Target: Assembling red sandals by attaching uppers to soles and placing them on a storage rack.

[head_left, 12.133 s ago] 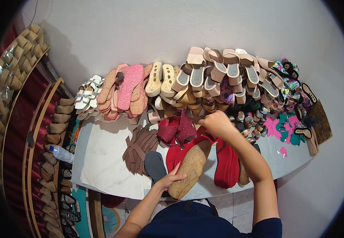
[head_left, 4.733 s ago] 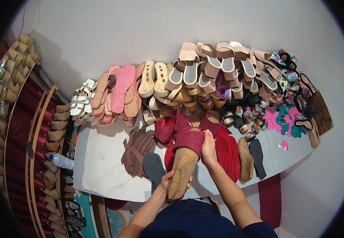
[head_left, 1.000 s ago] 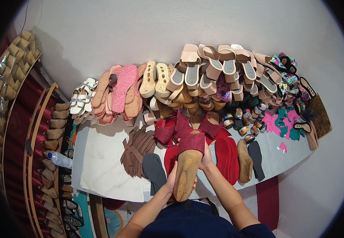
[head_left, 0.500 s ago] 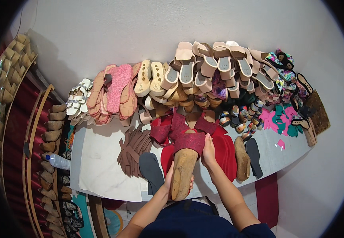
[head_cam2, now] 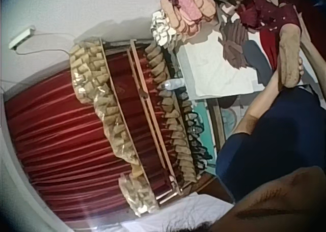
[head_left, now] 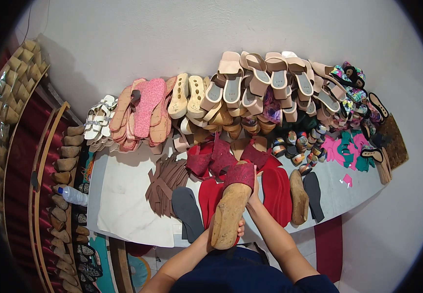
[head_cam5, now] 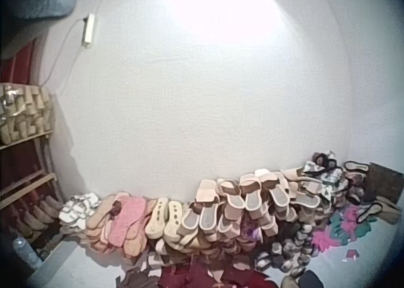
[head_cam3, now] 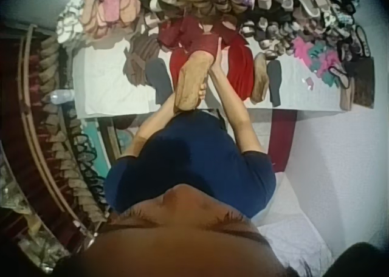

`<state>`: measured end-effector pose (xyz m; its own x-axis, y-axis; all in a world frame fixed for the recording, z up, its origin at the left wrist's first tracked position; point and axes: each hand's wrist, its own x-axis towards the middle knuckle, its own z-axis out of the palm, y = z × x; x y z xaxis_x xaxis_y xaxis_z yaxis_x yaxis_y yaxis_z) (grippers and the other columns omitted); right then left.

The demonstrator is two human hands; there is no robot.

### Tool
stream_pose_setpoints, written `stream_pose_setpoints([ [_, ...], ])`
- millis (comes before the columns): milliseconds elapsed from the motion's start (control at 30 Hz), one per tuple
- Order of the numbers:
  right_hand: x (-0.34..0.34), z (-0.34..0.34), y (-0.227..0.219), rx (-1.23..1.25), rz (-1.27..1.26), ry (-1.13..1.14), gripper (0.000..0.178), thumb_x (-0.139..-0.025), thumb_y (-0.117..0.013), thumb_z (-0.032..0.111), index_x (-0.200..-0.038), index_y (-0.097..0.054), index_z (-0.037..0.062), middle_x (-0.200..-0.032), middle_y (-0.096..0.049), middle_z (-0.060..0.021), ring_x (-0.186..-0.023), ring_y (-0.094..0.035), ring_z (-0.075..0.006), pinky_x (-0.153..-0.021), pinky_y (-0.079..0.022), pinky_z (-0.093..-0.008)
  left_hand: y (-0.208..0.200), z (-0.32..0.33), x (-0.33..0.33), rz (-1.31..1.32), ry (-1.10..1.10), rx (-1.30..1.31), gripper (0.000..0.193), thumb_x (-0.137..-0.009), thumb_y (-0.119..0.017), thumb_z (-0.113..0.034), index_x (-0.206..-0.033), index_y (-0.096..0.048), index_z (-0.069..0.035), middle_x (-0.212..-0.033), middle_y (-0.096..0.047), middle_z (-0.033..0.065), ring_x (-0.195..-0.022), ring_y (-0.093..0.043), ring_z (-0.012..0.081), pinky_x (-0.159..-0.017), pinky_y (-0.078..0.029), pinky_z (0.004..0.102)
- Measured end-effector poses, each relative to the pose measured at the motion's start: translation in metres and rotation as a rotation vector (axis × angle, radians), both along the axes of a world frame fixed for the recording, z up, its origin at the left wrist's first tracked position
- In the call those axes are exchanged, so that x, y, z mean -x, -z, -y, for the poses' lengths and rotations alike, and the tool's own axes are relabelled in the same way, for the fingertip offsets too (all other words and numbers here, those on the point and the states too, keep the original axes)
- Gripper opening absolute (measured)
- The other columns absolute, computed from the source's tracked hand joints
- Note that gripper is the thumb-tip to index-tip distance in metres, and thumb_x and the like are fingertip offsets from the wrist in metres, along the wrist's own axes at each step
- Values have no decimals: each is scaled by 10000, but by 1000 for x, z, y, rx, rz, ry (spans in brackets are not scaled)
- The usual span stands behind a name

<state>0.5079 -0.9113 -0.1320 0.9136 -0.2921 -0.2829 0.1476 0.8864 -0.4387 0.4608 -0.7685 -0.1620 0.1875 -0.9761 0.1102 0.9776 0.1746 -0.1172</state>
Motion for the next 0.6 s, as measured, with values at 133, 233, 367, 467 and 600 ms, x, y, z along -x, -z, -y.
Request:
stream_pose_setpoints([
  [133,-2,11,1,514,-40,163,498,-888,-326,474,-952,-533,26,-800,-578,-46,-687,-543,-118,-650,-451,-255,-18,-2,-9,95,-56,-145,691,-801,-240,-648,-1116,-457,-72,-816,-514,160,-674,-512,274,-653,-406,382],
  [233,-2,19,-9,835,-157,138,533,-888,-293,495,-822,-561,39,-707,-565,-38,-646,-542,-109,-614,-438,-243,-28,-5,-15,161,-91,-314,807,-761,-157,-714,-1140,-439,-59,-790,-527,173,-651,-531,282,-622,-426,393],
  [367,2,19,-26,676,-285,-95,522,-887,-352,459,-787,-573,-4,-640,-571,-62,-605,-540,-131,-571,-411,-248,-21,-9,-22,285,-146,-406,829,-755,-141,-721,-1150,-429,-51,-810,-544,179,-673,-561,277,-616,-453,386],
  [467,-1,13,-28,1375,-343,-16,529,-845,-426,463,-817,-549,-50,-705,-576,-205,-692,-574,-287,-659,-422,-353,-21,-7,-24,377,-131,-476,836,-756,-117,-717,-1152,-425,-48,-817,-559,182,-681,-581,276,-620,-475,374],
  [600,-4,13,-14,1300,-270,-4,524,-846,-426,462,-841,-556,-45,-724,-580,-203,-711,-574,-294,-669,-421,-343,-16,-6,-25,408,-152,-499,820,-768,-105,-703,-1151,-430,-55,-818,-566,184,-689,-587,277,-625,-482,362],
])
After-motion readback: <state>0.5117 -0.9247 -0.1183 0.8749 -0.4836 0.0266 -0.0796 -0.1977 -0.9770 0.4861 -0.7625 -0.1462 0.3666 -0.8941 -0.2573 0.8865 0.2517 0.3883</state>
